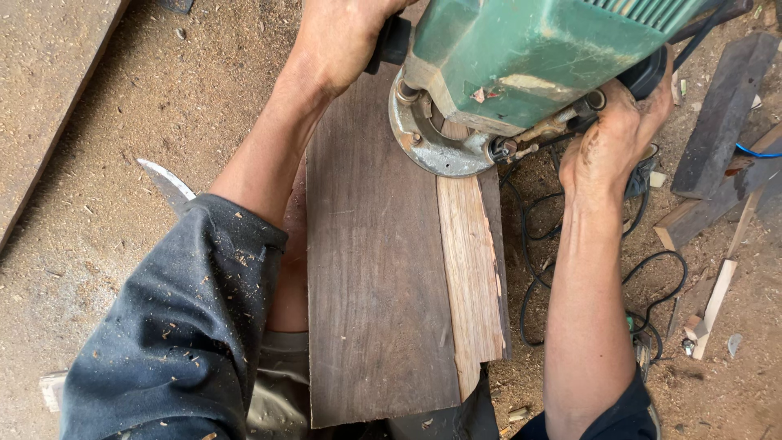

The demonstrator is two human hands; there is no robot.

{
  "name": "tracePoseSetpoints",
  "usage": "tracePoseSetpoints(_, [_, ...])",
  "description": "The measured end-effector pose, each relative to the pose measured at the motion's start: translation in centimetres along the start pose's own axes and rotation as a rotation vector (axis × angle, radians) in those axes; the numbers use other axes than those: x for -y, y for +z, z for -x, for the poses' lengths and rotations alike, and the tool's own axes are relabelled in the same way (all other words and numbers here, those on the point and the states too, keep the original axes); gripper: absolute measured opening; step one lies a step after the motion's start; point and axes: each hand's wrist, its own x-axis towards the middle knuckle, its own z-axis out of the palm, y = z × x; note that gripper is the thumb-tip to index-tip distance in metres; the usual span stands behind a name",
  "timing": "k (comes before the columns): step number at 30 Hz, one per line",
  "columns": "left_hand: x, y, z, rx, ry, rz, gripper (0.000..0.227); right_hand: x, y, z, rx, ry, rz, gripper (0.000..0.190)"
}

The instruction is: The person uses a handheld electric router to carve a curved groove into a rectangular wooden plank. They guide the tool along the wood's surface, creating a smooth, curved cut while wood shavings accumulate around the work area.

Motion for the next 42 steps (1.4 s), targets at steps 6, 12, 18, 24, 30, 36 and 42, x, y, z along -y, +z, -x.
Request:
tracePoseSetpoints(6, [-1.6,-1.0,0.0,0.019,-0.166,0.215,0.03,-0.6,-0.4,0.5,-0.072,0.018,-0.064,0.052])
tracePoseSetpoints(12, [-3.7,-2.2,0.1,0.006,-0.231,0.405,0.028,-0.8,-0.9,1.0,-0.052,0.02,-0.053,0.051])
tracePoseSetpoints(18, [-5.5,-3.1,0.3,-0.019,-0.24,0.536,0.02,-0.2,-0.7,1.9,-0.033,0.04,-0.038,0.049])
tracePoseSetpoints(24, [-6.8,-3.8,0.7,-0.008,-0.197,0.57,0.017,-0.1,-0.8,2.5,-0.111,0.071,-0.104,0.053])
tracePoseSetpoints(30, [-8.7,-4.6,1.5,0.013,-0.301,0.599,0.019,0.6,-1.1,3.8,0.017,0.007,-0.055,0.06])
tracePoseSetpoints(36, [-9.3,-4.6,1.7,-0.014,-0.36,0.577,0.023,1.3,-0.3,4.1,-0.01,0.016,-0.079,0.059])
tracePoseSetpoints(42, [-9.5,-4.8,1.6,-0.008,-0.257,0.617,0.027,1.7,-0.5,4.2,0.083,-0.009,-0.09,0.05])
